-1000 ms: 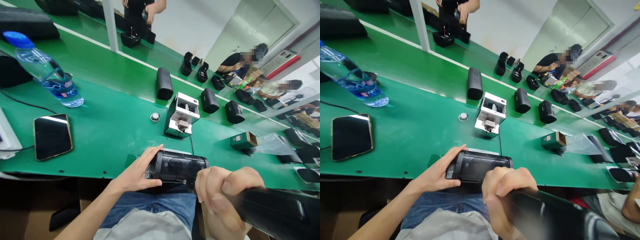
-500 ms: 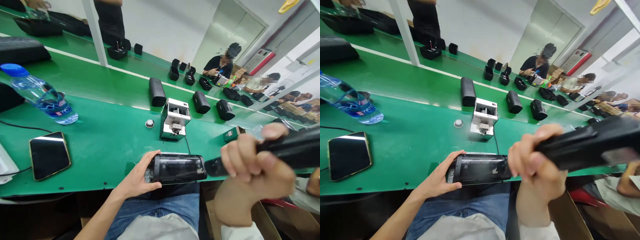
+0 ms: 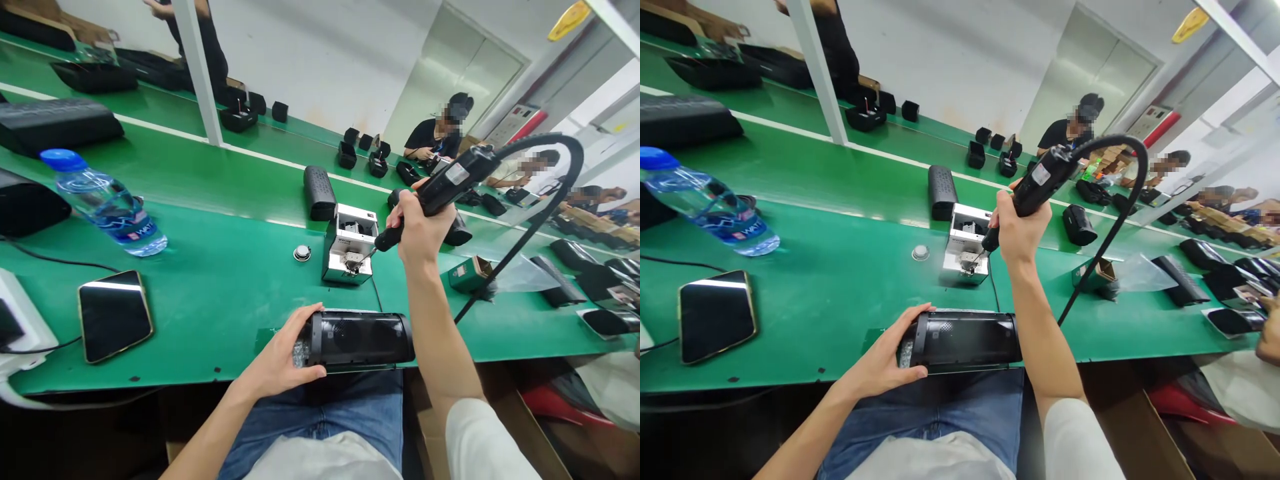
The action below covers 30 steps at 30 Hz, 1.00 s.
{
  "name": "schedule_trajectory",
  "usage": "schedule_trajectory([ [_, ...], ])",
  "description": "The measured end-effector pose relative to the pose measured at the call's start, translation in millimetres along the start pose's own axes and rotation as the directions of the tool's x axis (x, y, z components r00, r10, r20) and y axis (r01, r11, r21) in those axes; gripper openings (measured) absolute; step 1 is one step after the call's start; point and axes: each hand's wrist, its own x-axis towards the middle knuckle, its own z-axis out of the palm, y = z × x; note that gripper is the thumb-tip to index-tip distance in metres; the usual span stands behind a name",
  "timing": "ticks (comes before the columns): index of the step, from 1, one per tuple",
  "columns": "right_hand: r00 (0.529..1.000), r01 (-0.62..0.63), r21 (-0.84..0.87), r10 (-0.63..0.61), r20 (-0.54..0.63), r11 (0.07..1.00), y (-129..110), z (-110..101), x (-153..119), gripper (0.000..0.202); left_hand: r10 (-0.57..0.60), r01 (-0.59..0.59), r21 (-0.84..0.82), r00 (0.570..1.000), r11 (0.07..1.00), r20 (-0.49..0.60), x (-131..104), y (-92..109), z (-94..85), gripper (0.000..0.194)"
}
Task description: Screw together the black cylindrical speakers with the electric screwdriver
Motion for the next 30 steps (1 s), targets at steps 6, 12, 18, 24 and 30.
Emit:
schedule_trajectory([
  [6, 0.999, 0.036, 0.026, -0.037, 0.005, 0.999, 4.5, 4.2, 2.2, 0.021, 0.001, -0.001, -0.019, 1.000, 1.000, 0.004, -0.5, -2.0, 0.2, 0.101],
  [12, 0.888, -0.067, 0.128, 0.000, 0.461, 0.990, 13.7, 2.3, 20.6, 0.025, 0.000, 0.000, -0.020, 1.000, 1.000, 0.007, 0.4, -3.6, 0.4, 0.102],
  [18, 0.986, 0.047, 0.061, -0.056, 0.160, 0.997, 9.5, 7.1, 5.0, 0.020, 0.002, -0.002, -0.018, 1.000, 1.000, 0.004, 1.1, -3.5, -0.1, 0.102],
  [24, 0.994, 0.027, 0.021, -0.029, 0.102, 0.999, 2.5, 0.1, -15.4, 0.021, 0.029, -0.029, -0.011, 1.000, 1.000, -0.007, 1.3, -4.2, 0.1, 0.104],
  [30, 0.989, 0.034, 0.084, -0.046, 0.142, 0.996, -51.9, -31.9, -29.6, 0.019, 0.038, -0.038, 0.009, 0.999, 0.999, -0.006, 3.6, -0.8, -0.5, 0.103],
])
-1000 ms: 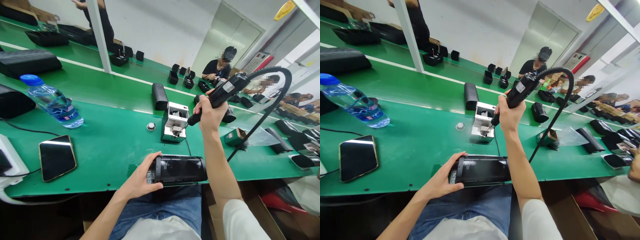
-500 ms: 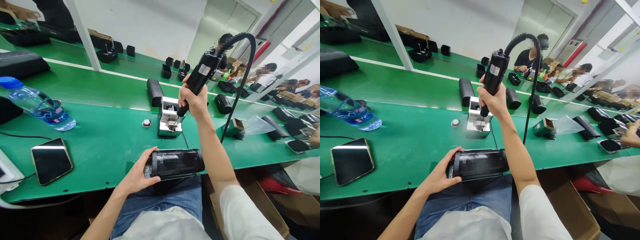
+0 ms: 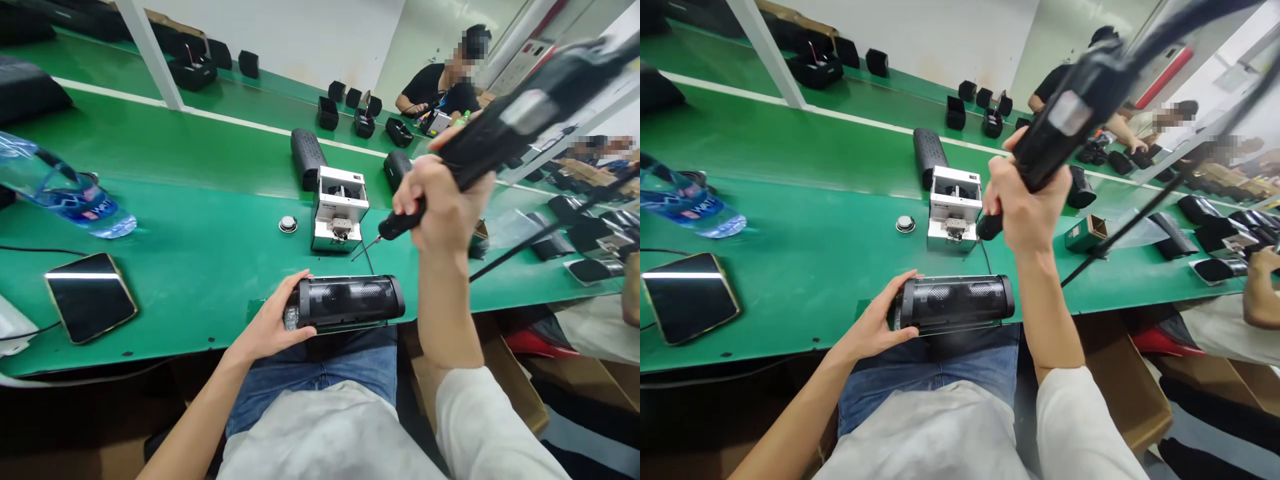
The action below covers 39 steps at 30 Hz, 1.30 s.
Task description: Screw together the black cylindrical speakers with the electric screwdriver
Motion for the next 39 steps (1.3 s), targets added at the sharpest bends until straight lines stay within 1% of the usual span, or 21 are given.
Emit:
schedule_trajectory([
  [4, 0.995, 0.026, 0.059, -0.020, -0.101, 0.998, -66.4, -25.8, -20.7, 0.022, -0.012, 0.012, 0.027, 1.000, 1.000, -0.007, 0.9, -0.3, -0.6, 0.104],
  [6, 0.985, 0.077, 0.047, -0.069, -0.156, 0.996, -85.2, -37.3, -22.8, 0.019, -0.020, 0.020, 0.033, 1.000, 0.999, -0.003, 1.2, -0.6, -0.9, 0.103],
  [7, 0.977, 0.131, 0.024, -0.125, -0.173, 0.991, -86.3, -41.6, -19.8, 0.017, -0.024, 0.024, 0.033, 1.000, 0.999, 0.001, 1.3, -0.6, -1.1, 0.102],
  [8, 0.955, 0.223, -0.004, -0.219, -0.198, 0.975, -80.8, -44.5, -13.7, 0.016, -0.026, 0.026, 0.033, 1.000, 0.999, 0.004, 1.3, -0.4, -1.2, 0.101],
  [9, 0.912, 0.333, -0.044, -0.333, -0.238, 0.942, -68.9, -45.6, -4.8, 0.016, -0.025, 0.025, 0.033, 1.000, 0.999, 0.006, 1.3, -0.2, -1.2, 0.100],
  [10, 0.852, 0.432, -0.095, -0.441, -0.281, 0.897, -51.5, -44.5, 6.4, 0.016, -0.023, 0.023, 0.034, 1.000, 0.999, 0.006, 1.2, 0.0, -1.2, 0.100],
  [11, 0.765, 0.533, -0.149, -0.550, -0.334, 0.833, -30.2, -41.3, 18.8, 0.014, -0.020, 0.019, 0.035, 1.000, 0.999, 0.002, 1.1, 0.2, -1.2, 0.100],
  [12, 0.723, 0.538, -0.223, -0.581, -0.374, 0.813, -7.4, -36.3, 31.4, 0.008, -0.016, 0.016, 0.035, 1.000, 0.999, -0.002, 0.7, 0.3, -1.1, 0.100],
  [13, 0.750, 0.486, -0.243, -0.543, -0.378, 0.839, 14.4, -30.1, 42.8, 0.010, -0.013, 0.013, 0.035, 1.000, 0.999, -0.007, 0.2, 0.3, -1.0, 0.101],
  [14, 0.781, 0.451, -0.218, -0.501, -0.374, 0.865, 32.7, -23.7, 51.9, 0.020, -0.011, 0.012, 0.033, 1.000, 0.999, -0.011, -0.5, 0.2, -0.7, 0.101],
  [15, 0.811, 0.411, -0.202, -0.457, -0.365, 0.889, 45.8, -17.8, 58.0, 0.025, -0.014, 0.015, 0.031, 1.000, 0.999, -0.013, -1.2, 0.0, -0.3, 0.101],
  [16, 0.834, 0.381, -0.172, -0.418, -0.360, 0.908, 52.4, -13.2, 60.7, 0.026, -0.018, 0.019, 0.026, 1.000, 0.999, -0.015, -2.0, -0.3, 0.2, 0.101],
  [18, 0.845, 0.372, -0.113, -0.387, -0.370, 0.921, 47.0, -9.1, 57.6, 0.020, -0.017, 0.018, 0.014, 1.000, 1.000, -0.011, -3.3, -1.1, 1.3, 0.102],
  [20, 0.866, 0.366, -0.061, -0.364, -0.343, 0.929, 26.6, -9.2, 48.7, 0.018, -0.006, 0.006, 0.002, 1.000, 1.000, -0.002, -3.7, -1.7, 1.8, 0.102],
  [22, 0.917, 0.318, -0.020, -0.313, -0.247, 0.948, 8.1, -7.7, 39.5, 0.018, 0.007, -0.007, -0.010, 1.000, 1.000, 0.004, -3.4, -2.1, 1.5, 0.101],
  [23, 0.944, 0.276, -0.010, -0.273, -0.186, 0.961, 3.7, -4.9, 35.4, 0.018, 0.008, -0.008, -0.016, 1.000, 1.000, 0.008, -3.2, -2.2, 1.1, 0.101],
  [25, 0.975, 0.203, -0.004, -0.202, -0.088, 0.979, 6.9, 4.4, 28.7, 0.019, 0.007, -0.006, -0.027, 1.000, 1.000, 0.016, -2.9, -2.3, 0.1, 0.100],
  [27, 0.988, 0.152, -0.042, -0.153, -0.025, 0.987, 21.1, 15.5, 23.7, 0.024, 0.007, -0.006, -0.033, 1.000, 0.999, 0.024, -2.9, -2.6, -0.5, 0.099],
  [31, 0.992, 0.124, -0.103, -0.123, 0.010, 0.987, 51.5, 28.9, 18.2, 0.029, 0.003, -0.003, -0.022, 1.000, 1.000, 0.019, -3.2, -3.4, 0.0, 0.099],
  [34, 0.990, 0.138, -0.105, -0.139, -0.001, 0.985, 65.2, 29.3, 19.8, 0.031, 0.002, -0.002, -0.020, 1.000, 1.000, 0.015, -2.9, -3.7, 0.8, 0.100],
  [39, 0.977, 0.204, -0.063, -0.207, -0.041, 0.977, 79.7, 26.5, 29.6, 0.034, 0.007, -0.007, -0.020, 1.000, 1.000, 0.014, -2.3, -3.2, 0.5, 0.100],
])
